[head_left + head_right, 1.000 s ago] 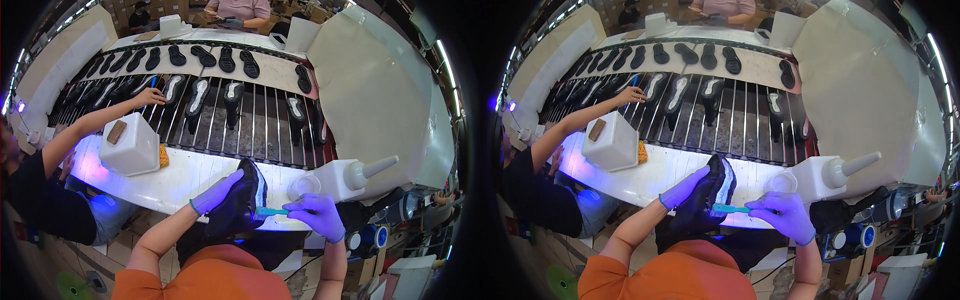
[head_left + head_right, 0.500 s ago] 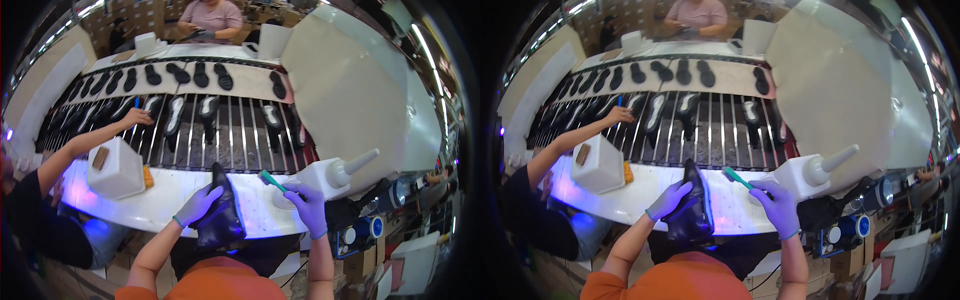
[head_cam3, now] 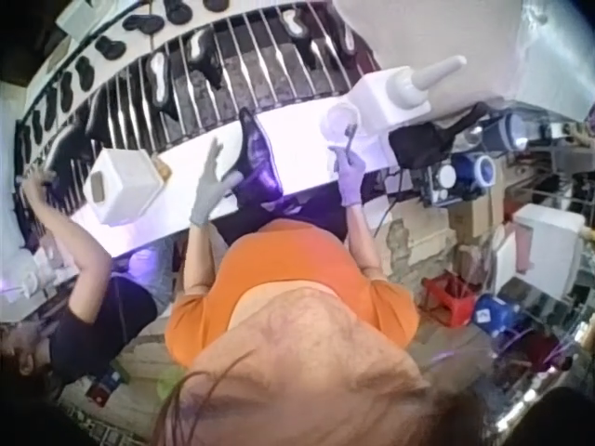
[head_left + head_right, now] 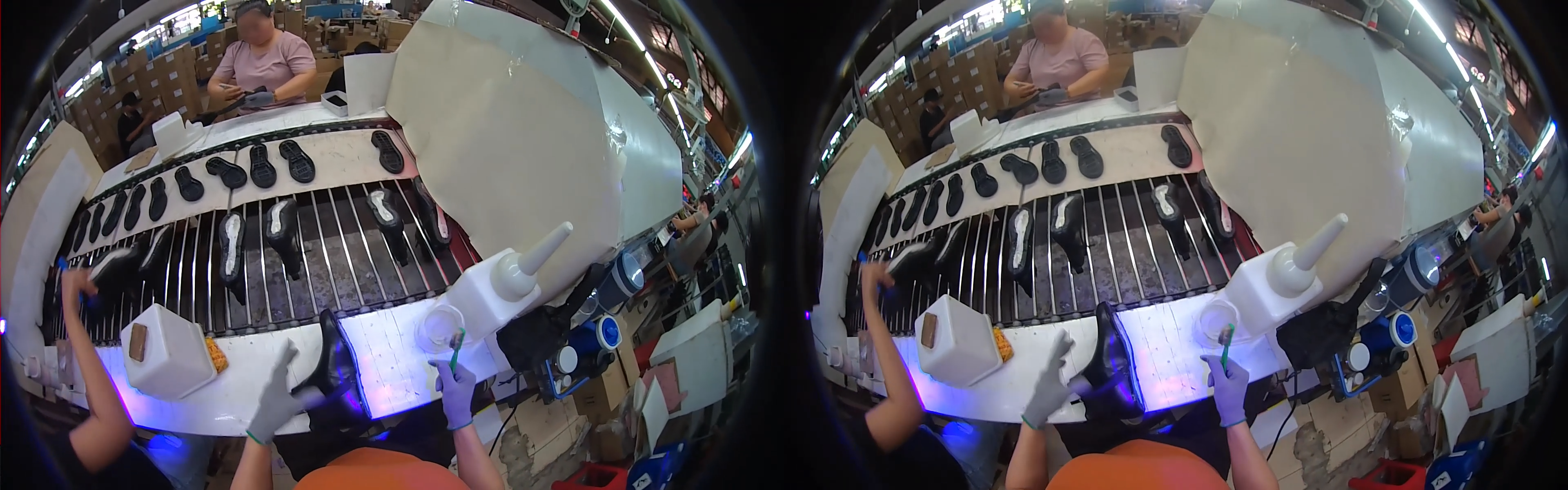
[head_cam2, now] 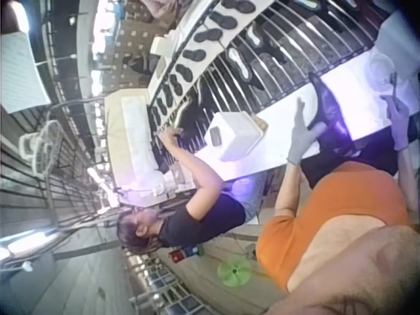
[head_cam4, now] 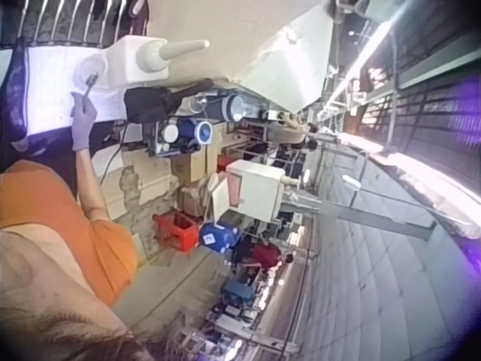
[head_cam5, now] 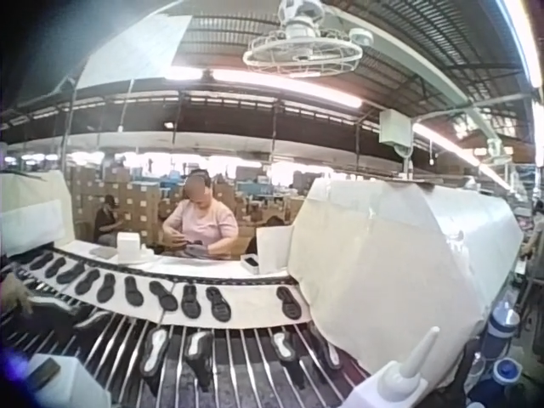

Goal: Applying sealant or glue to the soles of sneakers using a brush on an assembly line.

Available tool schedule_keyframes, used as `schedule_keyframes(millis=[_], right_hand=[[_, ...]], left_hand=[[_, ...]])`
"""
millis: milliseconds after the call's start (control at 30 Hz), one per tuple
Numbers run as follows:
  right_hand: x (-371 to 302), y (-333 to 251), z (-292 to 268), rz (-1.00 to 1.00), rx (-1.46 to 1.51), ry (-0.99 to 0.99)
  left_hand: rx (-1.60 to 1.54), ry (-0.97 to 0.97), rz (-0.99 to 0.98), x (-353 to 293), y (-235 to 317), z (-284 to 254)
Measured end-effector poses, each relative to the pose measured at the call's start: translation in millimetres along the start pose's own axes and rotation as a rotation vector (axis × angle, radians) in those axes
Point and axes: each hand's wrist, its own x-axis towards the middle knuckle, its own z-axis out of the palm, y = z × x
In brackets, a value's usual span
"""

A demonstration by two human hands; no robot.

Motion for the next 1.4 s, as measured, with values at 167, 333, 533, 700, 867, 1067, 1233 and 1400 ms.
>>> schedule_keyframes(millis=[167, 333, 533, 700, 867, 1067, 1233, 1400], right_hand=[[10, 44, 20, -0.009, 0.036, 0.148], [15, 41, 19, -0.053, 0.054, 0.145], [11, 48, 19, -0.120, -0.045, 0.100], [14, 51, 20, -0.150, -0.135, 0.119], [18, 54, 19, -0.164, -0.135, 0.128], [19, 54, 21, -0.151, -0.120, 0.151], [11, 42, 11, -0.098, -0.087, 0.176], [11, 47, -15, -0.218, -0.108, 0.310]], left_hand=[[0.901, -0.393, 0.115, -39, 9, 47], [0.730, -0.320, 0.095, -23, 15, 44], [-0.112, -0.219, 0.092, -2, -20, 27], [-0.980, -0.226, -0.100, 50, 1, 11], [-0.794, 0.086, 0.180, 177, 9, 40], [0.019, 0.233, 0.131, 227, -92, 79], [-0.108, 0.310, 0.158, 172, -52, 94], [-0.327, 0.186, 0.238, 183, -2, 111]])
